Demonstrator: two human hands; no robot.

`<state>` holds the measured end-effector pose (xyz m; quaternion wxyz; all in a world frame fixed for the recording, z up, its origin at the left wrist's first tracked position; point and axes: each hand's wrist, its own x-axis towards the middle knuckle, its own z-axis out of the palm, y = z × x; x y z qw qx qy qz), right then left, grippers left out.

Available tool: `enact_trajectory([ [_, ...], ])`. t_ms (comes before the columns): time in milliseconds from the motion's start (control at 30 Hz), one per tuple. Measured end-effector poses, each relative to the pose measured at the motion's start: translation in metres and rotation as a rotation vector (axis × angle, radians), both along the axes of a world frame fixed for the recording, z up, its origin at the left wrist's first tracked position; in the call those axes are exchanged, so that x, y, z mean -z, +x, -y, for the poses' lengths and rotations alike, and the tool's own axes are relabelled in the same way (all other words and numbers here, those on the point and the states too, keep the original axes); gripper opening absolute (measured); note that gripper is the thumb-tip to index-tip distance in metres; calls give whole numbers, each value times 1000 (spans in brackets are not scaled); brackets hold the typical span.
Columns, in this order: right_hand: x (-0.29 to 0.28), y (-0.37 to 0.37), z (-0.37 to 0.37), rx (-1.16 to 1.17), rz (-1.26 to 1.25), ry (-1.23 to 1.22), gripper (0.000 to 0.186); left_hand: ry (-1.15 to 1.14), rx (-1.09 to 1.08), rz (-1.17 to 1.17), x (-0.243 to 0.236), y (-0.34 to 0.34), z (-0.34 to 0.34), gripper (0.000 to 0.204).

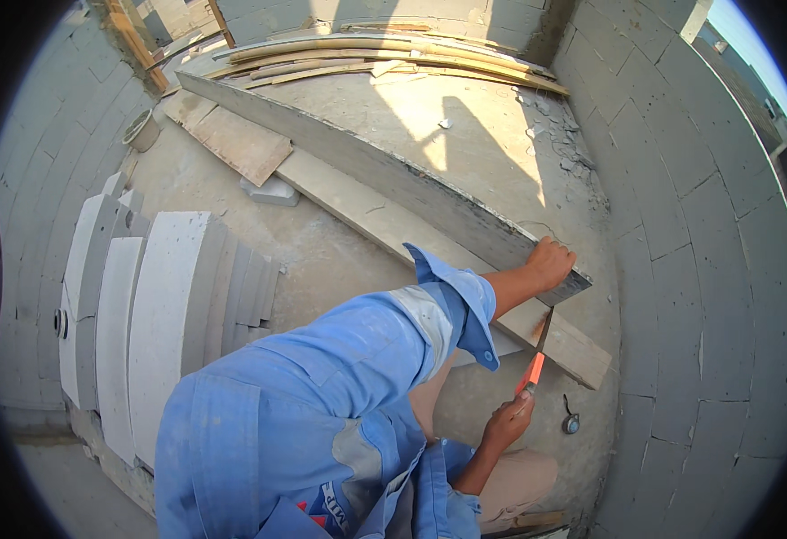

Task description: Sawing a piece of wood into two parts while sitting on the floor.

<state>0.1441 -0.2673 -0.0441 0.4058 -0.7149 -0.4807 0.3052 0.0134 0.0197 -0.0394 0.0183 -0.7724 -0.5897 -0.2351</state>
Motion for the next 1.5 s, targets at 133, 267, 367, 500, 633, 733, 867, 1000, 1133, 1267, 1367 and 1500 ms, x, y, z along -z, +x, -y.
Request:
enact_trajectory([
  [133,-24,11,85,30,84,20,46,-56,26,36,-4,15,1,12],
  [267,-15,12,20,30,31,-6,48,-89,24,58,-6,13,2,12],
  [367,23,20,-79,19,-34,32,47,-97,71,63,-14,18,1,13],
  [500,19,13,-58,21,-96,49,44,-97,79,17,-9,5,3,13],
  [633,-11,14,47,21,-39,-55,38,-76,104,1,-12,-2,1,10],
  [733,-33,5,61,50,-13,-1,39,-120,112,-24,-16,-11,-4,12],
  [867,-6,1,-32,4,145,9,36,-114,115,-79,-20,-9,-6,22],
  [1000,25,0,-91,86,178,107,37,-88,190,-125,-20,-7,-8,32],
  [1133,4,-1,2,77,70,78,39,-151,176,-163,-26,-14,-5,38],
  [1267,-22,-6,59,69,54,86,41,-193,123,-189,-35,-25,6,40],
  [1367,-19,-4,3,68,52,-90,40,-205,156,-205,-39,-17,4,43],
  [1500,30,-4,-98,141,189,-2,38,-235,196,-234,-39,0,0,47],
])
